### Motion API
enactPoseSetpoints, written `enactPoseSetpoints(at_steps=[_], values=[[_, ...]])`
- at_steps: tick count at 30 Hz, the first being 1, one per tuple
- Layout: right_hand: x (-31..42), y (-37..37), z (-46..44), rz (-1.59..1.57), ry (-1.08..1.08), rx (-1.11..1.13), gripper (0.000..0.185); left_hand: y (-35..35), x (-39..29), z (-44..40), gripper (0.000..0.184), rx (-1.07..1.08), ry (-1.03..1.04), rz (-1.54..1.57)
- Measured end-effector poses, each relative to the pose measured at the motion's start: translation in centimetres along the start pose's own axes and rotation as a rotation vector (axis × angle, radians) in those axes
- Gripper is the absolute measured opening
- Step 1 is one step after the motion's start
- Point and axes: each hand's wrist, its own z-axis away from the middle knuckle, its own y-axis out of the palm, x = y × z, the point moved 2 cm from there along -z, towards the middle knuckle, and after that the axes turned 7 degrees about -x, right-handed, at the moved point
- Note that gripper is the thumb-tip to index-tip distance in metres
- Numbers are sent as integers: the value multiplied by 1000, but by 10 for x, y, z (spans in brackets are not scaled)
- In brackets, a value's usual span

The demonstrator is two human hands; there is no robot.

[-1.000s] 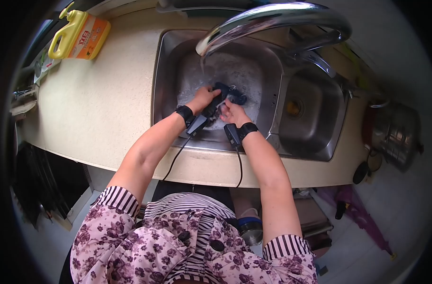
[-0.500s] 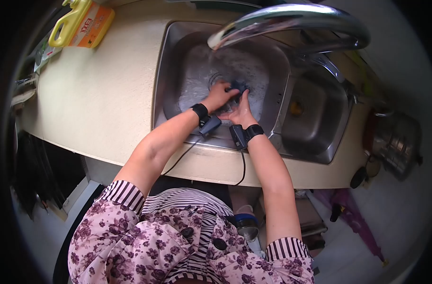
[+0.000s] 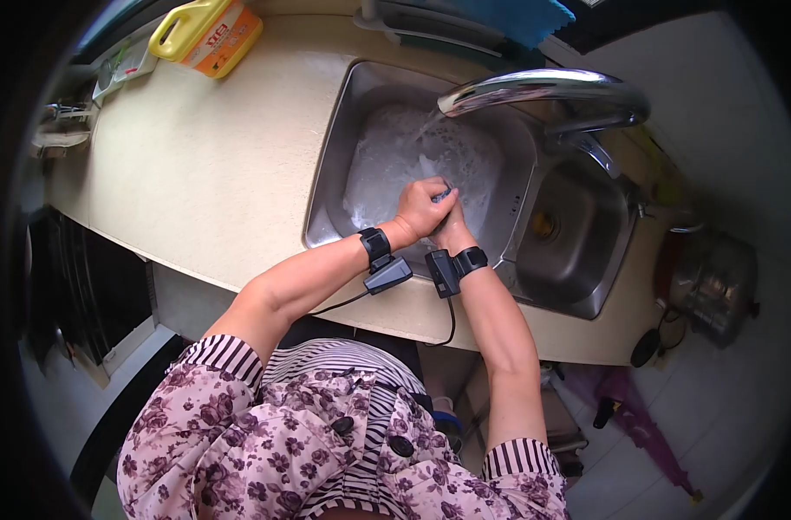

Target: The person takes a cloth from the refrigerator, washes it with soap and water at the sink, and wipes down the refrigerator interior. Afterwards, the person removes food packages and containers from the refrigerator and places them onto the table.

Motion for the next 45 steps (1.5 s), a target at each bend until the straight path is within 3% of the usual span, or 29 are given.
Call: enactPoseSetpoints(at_steps=[6, 9, 16, 18, 19, 20, 22, 23, 24, 26, 27, 28, 30, 31, 32, 34, 35, 36, 38, 39, 40, 42, 43, 45], values=[[-3, 38, 14, 54, -29, -74, 35, -16, 5, -23, 23, -157, 104, -96], [1, 51, 27, 151, -95, -122, 30, -22, 19, -37, 25, -140, -92, -71], [15, 53, 31, 335, -193, -215, 32, -44, 44, -55, 31, -193, -4, -324], [26, 48, 21, 741, -466, -271, 31, -52, 64, -55, 31, -187, 10, -362], [33, 48, 15, 979, -717, -377, 29, -54, 74, -57, 29, -145, 36, -365], [39, 48, 7, 968, -735, -369, 29, -53, 83, -61, 29, -152, 55, -371], [54, 59, 8, 1377, -1393, -580, 26, -50, 93, -62, 28, 22, 27, -435], [60, 67, 10, 1359, -1397, -566, 24, -58, 69, -62, 26, 179, -188, -450], [66, 75, 11, 1351, -1403, -573, 24, -61, 65, -67, 26, 181, -179, -454], [73, 82, 6, 947, -803, -259, 21, -65, 51, -77, 32, 286, -137, -409], [73, 86, 7, 808, -725, -183, 18, -65, 44, -82, 50, 194, -115, -476], [78, 86, 3, 807, -737, -177, 18, -65, 41, -87, 50, 186, -104, -476], [79, 88, -6, 627, -508, 72, 17, -67, 30, -95, 60, 36, 266, -316], [80, 100, 8, 543, -488, 21, 16, -68, 22, -98, 64, 98, 364, -281], [83, 113, 21, 541, -494, 25, 16, -69, 20, -103, 64, 97, 372, -283], [89, 126, 35, 663, -563, 102, 18, -61, 23, -111, 68, 404, 46, -91], [92, 130, 33, 777, -634, 132, 30, -60, 19, -113, 68, 406, 56, -93], [98, 127, 20, 774, -643, 131, 30, -61, 17, -114, 55, 365, 62, -156], [107, 126, -2, 1289, -883, -66, 43, -69, 8, -111, 30, 280, 74, -283], [110, 129, 2, 1375, -906, -77, 55, -75, 2, -107, 23, 212, 60, -282], [110, 133, 6, 1373, -911, -73, 55, -79, 0, -107, 23, 208, 64, -285], [106, 143, 12, 1688, -1220, -150, 43, -88, 0, -108, 32, 192, 57, -313], [104, 149, 21, 1662, -1125, -131, 39, -92, -2, -109, 32, 156, 40, -371], [98, 151, 13, 1696, -1133, -159, 39, -99, -6, -111, 32, 138, 82, -433]])
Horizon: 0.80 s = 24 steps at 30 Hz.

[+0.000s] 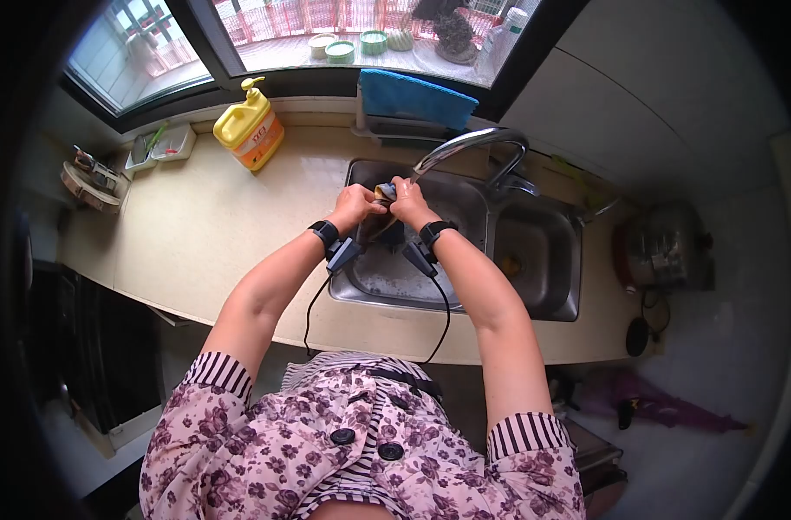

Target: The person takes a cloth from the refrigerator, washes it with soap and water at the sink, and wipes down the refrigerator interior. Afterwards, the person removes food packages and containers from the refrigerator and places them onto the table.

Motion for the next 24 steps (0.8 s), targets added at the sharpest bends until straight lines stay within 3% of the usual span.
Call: enactPoseSetpoints(at_steps=[3, 6, 7, 9, 11, 13, 15, 17, 19, 21, 24], values=[[-9, 8, -3, 34, -30, -38, 36, 3, -1, -6, 25, -68, 49, -61], [-22, 5, -1, 16, 91, -219, 35, 11, -7, -12, 12, -150, 111, -51], [-38, 13, -5, -31, 205, -307, 30, 17, -8, -16, 14, -202, 153, -79], [-50, 4, 1, 6, 262, -322, 22, 23, -19, -20, 32, -99, 112, -38], [-61, -2, 8, -75, 282, -427, 19, 33, -35, -25, 37, -54, 124, -26], [-68, -6, 10, -87, 252, -412, 19, 42, -48, -31, 39, 69, 117, -74], [-64, -16, 17, -277, 150, -307, 18, 58, -46, -38, 37, 47, 169, -13], [-57, -24, 19, -274, 75, -309, 16, 62, -50, -43, 36, 131, 333, 99], [-47, -33, 20, -305, -5, -242, 15, 61, -44, -53, 29, 310, 110, -51], [-39, -34, 16, -355, -35, -236, 14, 52, -33, -58, 29, 423, 124, -227], [-25, -36, 10, -211, -57, -149, 12, 23, -46, -49, 34, 344, 206, -287]])
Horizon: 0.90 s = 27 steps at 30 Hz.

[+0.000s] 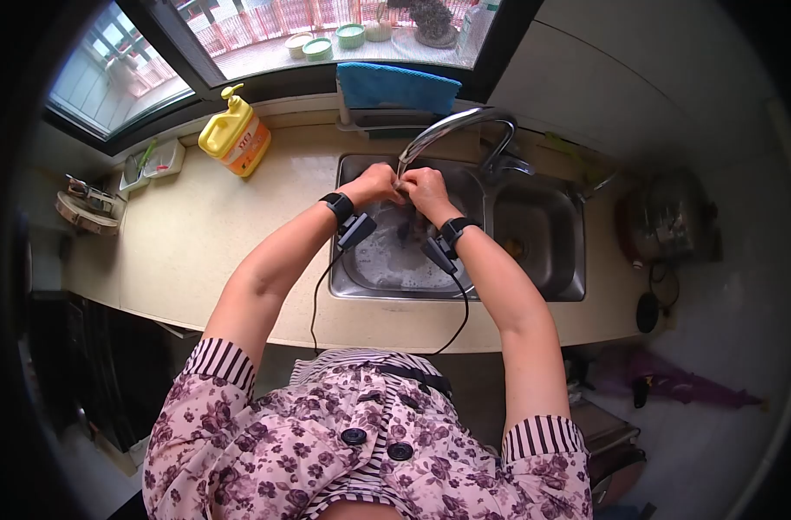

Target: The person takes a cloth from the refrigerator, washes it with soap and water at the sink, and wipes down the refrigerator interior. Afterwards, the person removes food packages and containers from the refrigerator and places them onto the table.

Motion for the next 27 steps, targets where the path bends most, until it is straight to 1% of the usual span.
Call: enactPoseSetpoints(at_steps=[1, 2, 3, 4, 5, 7, 8, 9, 10, 11, 12, 13, 15, 16, 17, 19, 20, 21, 23, 27], values=[[-1, 1, -1, -4, 0, -2, 12, -5, 1, 3, 35, -34, 30, -22], [-2, 3, -4, -60, 9, -1, 12, -11, 1, 7, 31, -112, 129, -55], [-3, 5, -8, -116, 18, 1, 13, -15, 2, 11, 31, -111, 126, -59], [-18, 12, -14, -200, 41, 40, 13, -22, 0, 16, 29, -155, 146, -19], [-24, 13, -15, -203, 39, 39, 13, -33, -6, 22, 28, -201, 168, 22], [-30, 12, -17, -590, 116, 138, 14, -36, -16, 31, 26, -196, 174, 73], [-29, 7, -14, -563, 138, 206, 12, -36, -17, 33, 25, -245, 200, 166], [-28, 7, -9, -563, 137, 205, 12, -37, -18, 35, 25, -294, 226, 261], [-36, 12, -4, -565, 133, 238, 12, -36, -17, 35, 25, -295, 228, 259], [-46, 20, -1, -566, 131, 270, 12, -38, -15, 36, 24, -302, 212, 328], [-59, 28, 2, -352, 140, 240, 16, -38, -13, 37, 23, -305, 197, 395], [-55, 28, 6, -354, 142, 237, 16, -39, -12, 38, 23, -303, 198, 392], [-48, 27, 17, -18, 117, 162, 19, -43, -9, 38, 22, -355, 241, 453], [-47, 30, 17, -25, 107, 96, 19, -45, -6, 38, 23, -341, 183, 424], [-47, 32, 16, -26, 108, 94, 19, -45, -4, 39, 23, -340, 184, 422], [-45, 32, 12, 141, 86, -156, 16, -49, -1, 44, 24, -664, 248, 148], [-33, 26, 11, 94, 90, -168, 18, -47, 4, 43, 25, -589, 131, 176], [-25, 21, 10, 93, 90, -169, 18, -44, 6, 44, 25, -588, 132, 175], [-19, 16, 7, 108, 75, -222, 20, -35, 15, 44, 29, -679, 71, 226], [-19, 9, 2, 78, 92, -262, 23, -22, 19, 44, 29, -604, 14, 142]])
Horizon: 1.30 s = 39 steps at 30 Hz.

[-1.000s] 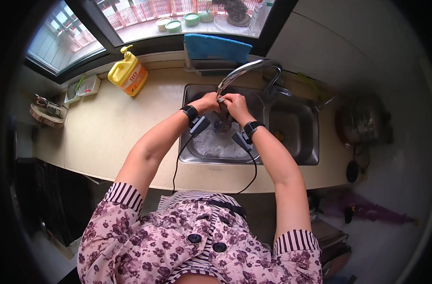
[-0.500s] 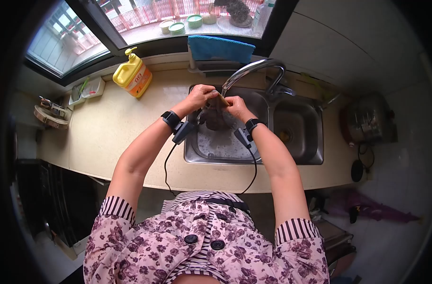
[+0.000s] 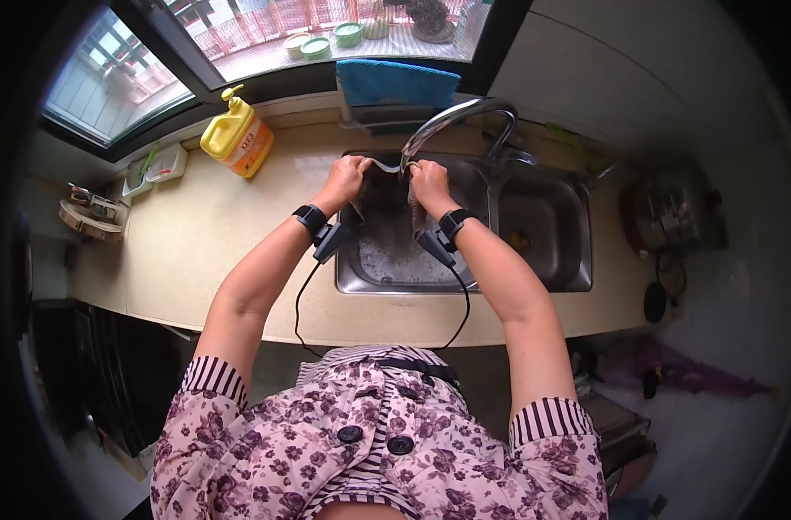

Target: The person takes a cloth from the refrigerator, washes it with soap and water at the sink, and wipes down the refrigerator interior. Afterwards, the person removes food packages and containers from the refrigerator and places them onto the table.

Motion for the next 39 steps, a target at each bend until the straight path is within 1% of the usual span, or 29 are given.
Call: enactPoseSetpoints(at_steps=[2, 4, 6, 7, 8, 10, 11, 14, 15, 16, 17, 18, 20, 21, 22, 24, 26, 27, 28, 29, 30, 31, 32, 34, 35, 36, 38, 39], values=[[-5, 2, -2, -10, 100, 35, 26, 4, -4, 1, 31, -10, -24, 15], [-3, 3, -5, -14, 113, 25, 29, 8, -8, 1, 32, 0, -53, 49], [-2, 4, -7, -76, 312, 90, 31, 11, -10, 3, 33, 14, -85, 84], [1, 5, -6, -191, 440, 81, 30, 13, -12, 2, 34, 64, -108, 101], [5, 9, -6, -190, 441, 79, 30, 16, -14, 1, 35, 113, -128, 117], [9, 15, -5, -625, 668, 39, 25, 18, -20, 2, 35, 115, -131, 108], [21, 6, -3, -750, 735, 106, 21, 17, -24, 2, 35, 139, -131, 116], [37, 6, -2, -749, 697, 66, 19, 22, -20, -2, 39, 166, -158, 99], [38, 5, -3, -748, 699, 67, 19, 25, -13, -6, 42, 180, -244, 152], [40, 6, -5, -969, 729, 204, 19, 26, -10, -8, 44, 192, -329, 206], [43, 6, -5, -1187, 753, 347, 21, 28, -9, -9, 48, 181, -315, 257], [44, 4, -5, -1184, 754, 349, 21, 30, -8, -10, 48, 181, -318, 259], [46, 1, -3, -1295, 748, 461, 25, 29, -7, -11, 47, 284, -503, 273], [44, 0, -1, -1291, 750, 465, 25, 65, 31, -18, 38, 189, -506, 436], [41, -1, 3, -1279, 790, 481, 25, 65, 30, -18, 38, 185, -510, 439], [41, 3, 11, -1260, 836, 510, 26, 61, 12, -12, 24, 102, -603, 548], [34, 7, 16, -963, 1003, 176, 27, 51, -16, -7, 17, 69, -414, 136], [20, 24, 17, -894, 1010, 157, 28, 48, -25, -2, 17, 38, -439, 112], [26, 27, 20, -884, 1015, 173, 28, 52, -24, 1, 17, 7, -465, 88], [30, 29, 22, -787, 1073, 58, 27, 57, -19, 6, 17, -53, -455, 68], [34, 29, 21, -686, 1122, -62, 26, 59, -18, 10, 15, -151, -386, 64], [29, 34, 22, -652, 1160, 11, 27, 62, -15, 11, 16, -174, -360, 135], [22, 36, 25, -644, 1161, 22, 27, 64, -12, 13, 17, -199, -335, 205], [19, 40, 37, -779, 1377, 314, 35, 76, -8, 14, 22, -143, -427, 423], [15, 48, 40, -857, 1401, 346, 49, 83, -8, 17, 27, -97, -502, 579], [3, 57, 42, -974, 1434, 342, 49, 87, -7, 18, 29, -51, -415, 587], [-9, 59, 44, -1047, 1382, 353, 44, 89, -13, 25, 33, 134, -734, 980], [-15, 61, 47, -1036, 1382, 361, 44, 85, -14, 27, 33, 125, -740, 987]])
